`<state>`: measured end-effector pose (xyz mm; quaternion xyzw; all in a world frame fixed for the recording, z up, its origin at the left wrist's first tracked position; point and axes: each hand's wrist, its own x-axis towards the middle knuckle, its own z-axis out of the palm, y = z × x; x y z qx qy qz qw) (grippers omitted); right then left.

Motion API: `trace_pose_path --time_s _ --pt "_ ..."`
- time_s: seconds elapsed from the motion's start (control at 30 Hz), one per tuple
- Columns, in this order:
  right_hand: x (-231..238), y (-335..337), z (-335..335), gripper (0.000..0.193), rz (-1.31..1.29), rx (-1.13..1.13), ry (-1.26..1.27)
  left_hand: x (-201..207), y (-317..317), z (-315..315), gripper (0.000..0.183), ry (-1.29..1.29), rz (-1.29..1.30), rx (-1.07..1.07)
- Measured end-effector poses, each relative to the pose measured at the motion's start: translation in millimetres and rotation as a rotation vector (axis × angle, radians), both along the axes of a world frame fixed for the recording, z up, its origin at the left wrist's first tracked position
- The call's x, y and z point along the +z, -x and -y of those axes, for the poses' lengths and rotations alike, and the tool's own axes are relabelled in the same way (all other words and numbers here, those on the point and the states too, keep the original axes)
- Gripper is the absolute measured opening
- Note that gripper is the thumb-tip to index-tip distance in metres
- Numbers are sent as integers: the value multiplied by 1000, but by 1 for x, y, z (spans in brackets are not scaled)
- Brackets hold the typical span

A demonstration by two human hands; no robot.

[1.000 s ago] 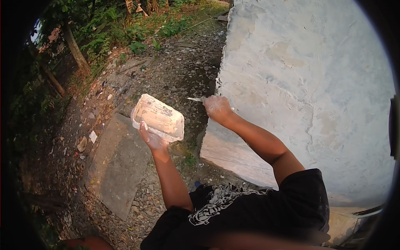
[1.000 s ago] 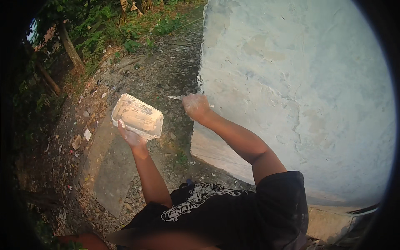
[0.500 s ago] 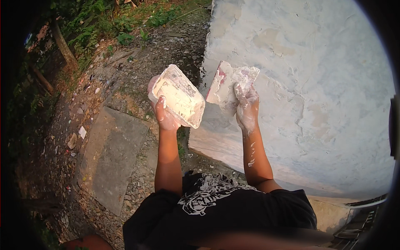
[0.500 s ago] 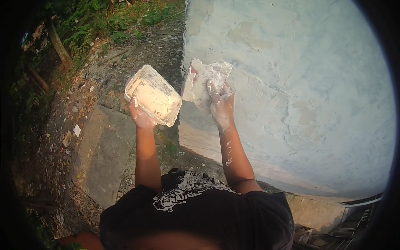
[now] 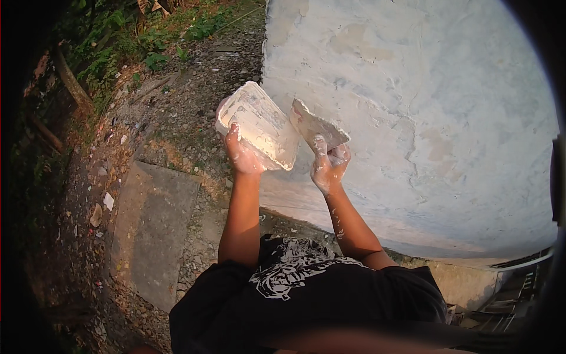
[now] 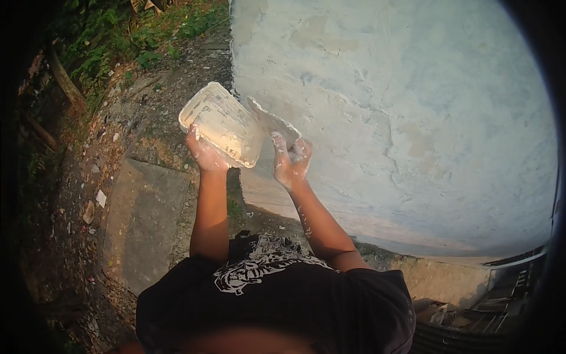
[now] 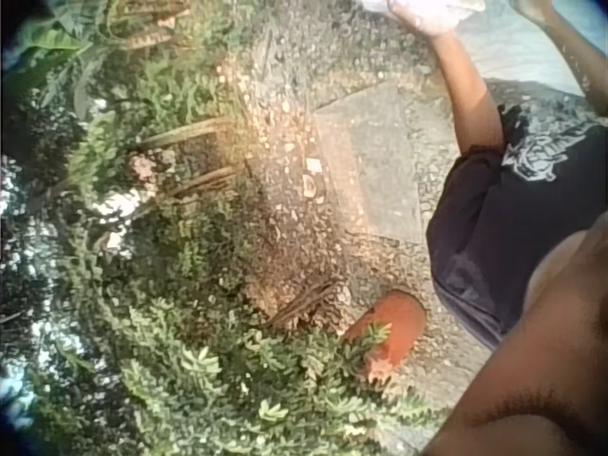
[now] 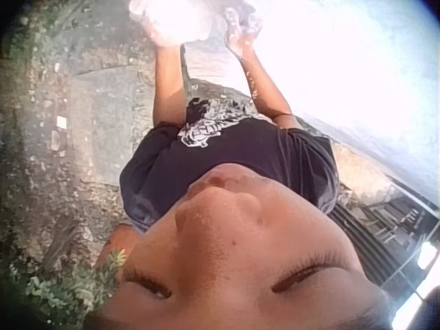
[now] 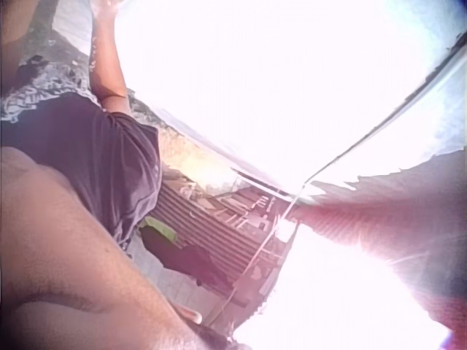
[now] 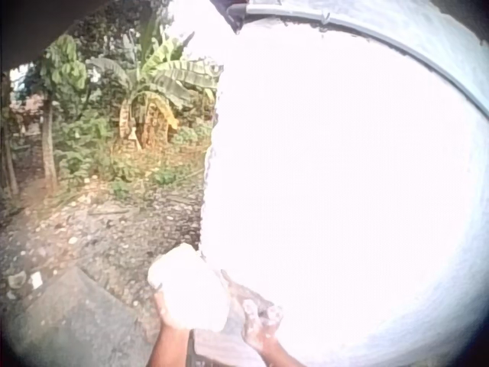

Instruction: Apply plaster or wall putty to an exterior wall using a putty knife and a plastic container.

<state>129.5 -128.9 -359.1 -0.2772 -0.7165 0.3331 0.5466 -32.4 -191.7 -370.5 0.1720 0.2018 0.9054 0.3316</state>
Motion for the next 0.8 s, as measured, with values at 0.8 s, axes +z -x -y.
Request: trace_pose_path --time_s 0.8 --pt "-14 -7 -4 25 122 -38 225 27 17 42 79 -58 -52 178"
